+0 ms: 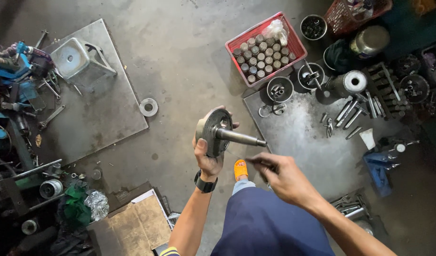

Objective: Cleaning and inspecting motorcycle engine crankshaft components using a cloth and tools.

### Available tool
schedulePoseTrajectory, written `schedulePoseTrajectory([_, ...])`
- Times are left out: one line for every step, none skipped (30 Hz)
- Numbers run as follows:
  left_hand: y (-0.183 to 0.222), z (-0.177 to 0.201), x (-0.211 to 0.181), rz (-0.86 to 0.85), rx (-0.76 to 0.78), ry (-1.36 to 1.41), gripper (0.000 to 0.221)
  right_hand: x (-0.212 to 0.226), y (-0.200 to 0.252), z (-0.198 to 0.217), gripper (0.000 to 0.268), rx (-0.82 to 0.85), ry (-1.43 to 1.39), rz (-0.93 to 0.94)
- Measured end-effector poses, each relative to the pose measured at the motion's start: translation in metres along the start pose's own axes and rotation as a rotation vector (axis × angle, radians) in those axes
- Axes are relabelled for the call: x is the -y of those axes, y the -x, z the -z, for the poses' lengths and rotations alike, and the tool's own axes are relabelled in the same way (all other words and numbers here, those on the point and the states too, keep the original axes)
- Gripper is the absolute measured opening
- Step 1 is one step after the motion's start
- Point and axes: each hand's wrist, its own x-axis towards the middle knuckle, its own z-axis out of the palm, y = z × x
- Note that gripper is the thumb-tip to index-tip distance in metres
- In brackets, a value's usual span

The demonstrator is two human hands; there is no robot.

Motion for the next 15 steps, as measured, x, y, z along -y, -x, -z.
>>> schedulePoseTrajectory([0.000,0.002,-0.002,0.036,-0.003,0.032,0.078,-0.006,-0.004,0.001,0.031,-0.055,0.031,0.165])
schedulePoseTrajectory([-0.001,0.003,-0.004,0.035,-0.005,0.030,0.078,0.004,-0.006,0.005,0.031,-0.053,0.030,0.165])
schedulePoseTrajectory([-0.001,0.003,-0.005,0.050,0.034,0.033,0.079,0.013,-0.008,0.008,0.030,-0.090,0.129,0.111])
schedulePoseTrajectory([-0.001,0.004,-0.007,0.064,0.073,0.037,0.079,0.022,-0.009,0.011,0.029,-0.127,0.228,0.057])
schedulePoseTrajectory([-0.002,0.004,-0.008,0.061,0.070,0.037,0.079,0.016,-0.010,0.014,0.029,-0.123,0.231,0.059])
schedulePoseTrajectory([-0.003,0.005,-0.009,0.065,0.092,0.031,0.081,0.011,-0.011,0.017,0.031,-0.087,0.237,0.139])
schedulePoseTrajectory([-0.003,0.006,-0.010,0.071,0.114,0.022,0.082,0.005,-0.013,0.019,0.034,-0.050,0.240,0.218])
schedulePoseTrajectory([-0.005,0.005,-0.012,0.070,0.111,0.021,0.082,0.005,-0.016,0.025,0.034,-0.046,0.240,0.219])
schedulePoseTrajectory([-0.004,0.005,-0.015,0.100,0.128,0.038,0.081,0.004,-0.018,0.031,0.039,-0.067,0.267,0.368])
schedulePoseTrajectory([-0.003,0.004,-0.018,0.130,0.145,0.055,0.081,0.002,-0.019,0.037,0.045,-0.087,0.292,0.517])
schedulePoseTrajectory([-0.002,0.004,-0.017,0.130,0.140,0.053,0.081,0.011,-0.019,0.039,0.045,-0.082,0.291,0.517])
schedulePoseTrajectory([-0.002,0.004,-0.017,0.145,0.153,0.005,0.081,0.020,-0.019,0.041,0.045,-0.073,0.437,0.379])
schedulePoseTrajectory([-0.003,0.003,-0.017,0.160,0.169,-0.043,0.081,0.029,-0.019,0.044,0.045,-0.070,0.581,0.240])
schedulePoseTrajectory([-0.003,0.002,-0.015,0.159,0.168,-0.045,0.081,0.028,-0.018,0.043,0.045,-0.068,0.580,0.241])
schedulePoseTrajectory([-0.003,0.003,-0.015,0.112,0.199,-0.085,0.077,0.027,-0.017,0.041,0.047,0.012,0.545,0.242])
